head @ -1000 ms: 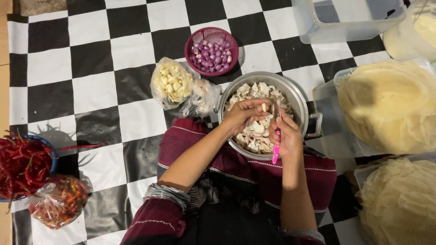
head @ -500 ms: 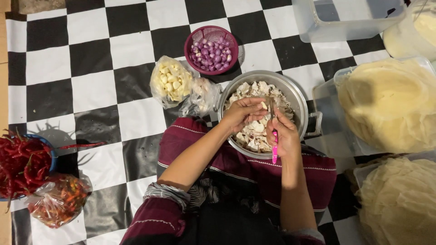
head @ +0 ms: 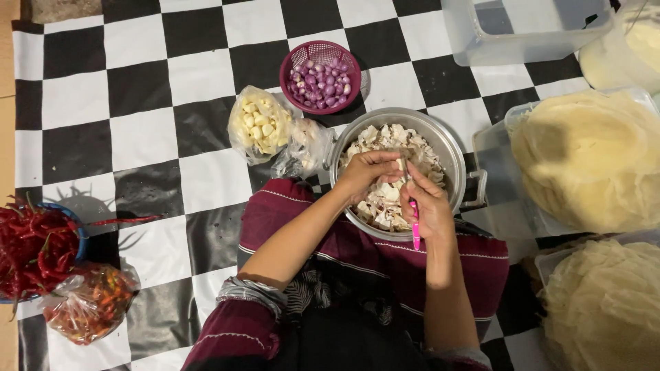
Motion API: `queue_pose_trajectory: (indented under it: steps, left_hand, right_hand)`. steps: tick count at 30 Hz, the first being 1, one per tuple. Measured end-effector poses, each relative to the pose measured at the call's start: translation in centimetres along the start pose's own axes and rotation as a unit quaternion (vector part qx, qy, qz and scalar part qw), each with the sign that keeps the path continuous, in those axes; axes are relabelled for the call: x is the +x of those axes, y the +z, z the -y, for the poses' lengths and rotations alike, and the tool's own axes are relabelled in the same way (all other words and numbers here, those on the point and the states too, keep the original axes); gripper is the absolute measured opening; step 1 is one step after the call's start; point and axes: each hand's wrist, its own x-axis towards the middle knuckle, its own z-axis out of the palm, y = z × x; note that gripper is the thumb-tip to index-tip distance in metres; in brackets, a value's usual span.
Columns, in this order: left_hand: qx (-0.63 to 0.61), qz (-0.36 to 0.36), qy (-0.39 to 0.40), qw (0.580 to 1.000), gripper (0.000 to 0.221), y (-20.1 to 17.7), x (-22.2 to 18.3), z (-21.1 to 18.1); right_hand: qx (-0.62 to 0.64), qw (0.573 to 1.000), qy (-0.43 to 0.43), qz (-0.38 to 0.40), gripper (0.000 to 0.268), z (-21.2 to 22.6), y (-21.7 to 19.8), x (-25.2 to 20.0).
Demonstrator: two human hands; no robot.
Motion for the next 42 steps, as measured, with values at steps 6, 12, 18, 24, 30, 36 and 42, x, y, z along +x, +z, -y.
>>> queue_pose_trajectory:
  steps: [6, 12, 18, 24, 30, 36, 42]
  left_hand:
    - [-0.015, 0.0, 0.021, 1.0, 0.03, 2.4, -2.5, -2.8]
    - [0.097, -0.068, 0.174, 0.977, 0.03, -3.6, -2.0, -11.1]
    - [0.082, -0.036, 0.144, 0.986, 0.036, -2.5, -6.4, -14.5]
    - [0.015, -0.009, 0.091, 0.996, 0.038, 1.4, -3.7, -4.5]
    - [0.07, -0.048, 0.117, 0.989, 0.037, 3.2, -3.3, -2.6]
    - [0.06, -0.052, 0.085, 0.993, 0.036, 3.9, -4.4, -3.7]
    - [0.033, -0.03, 0.056, 0.997, 0.031, 4.6, -4.9, -4.5]
  right_hand:
    - [0.054, 0.998, 0.01, -0.02, 0.039, 0.8, -1.3, 1.0]
    - [0.105, 0.992, 0.067, -0.032, 0.014, 0.2, -3.7, 1.3]
    - [0.032, 0.999, -0.004, 0.001, 0.042, -0.6, -2.7, 1.2]
    - [-0.029, 0.995, -0.077, 0.057, 0.055, 0.2, 2.3, -1.8]
    - [-0.061, 0.992, -0.097, 0.044, 0.053, 0.4, 2.2, -2.2]
    - [-0.08, 0.99, -0.113, 0.017, 0.046, 0.2, 2.4, -2.0]
    - [0.036, 0.998, -0.042, 0.005, 0.042, 0.7, 1.8, -1.6]
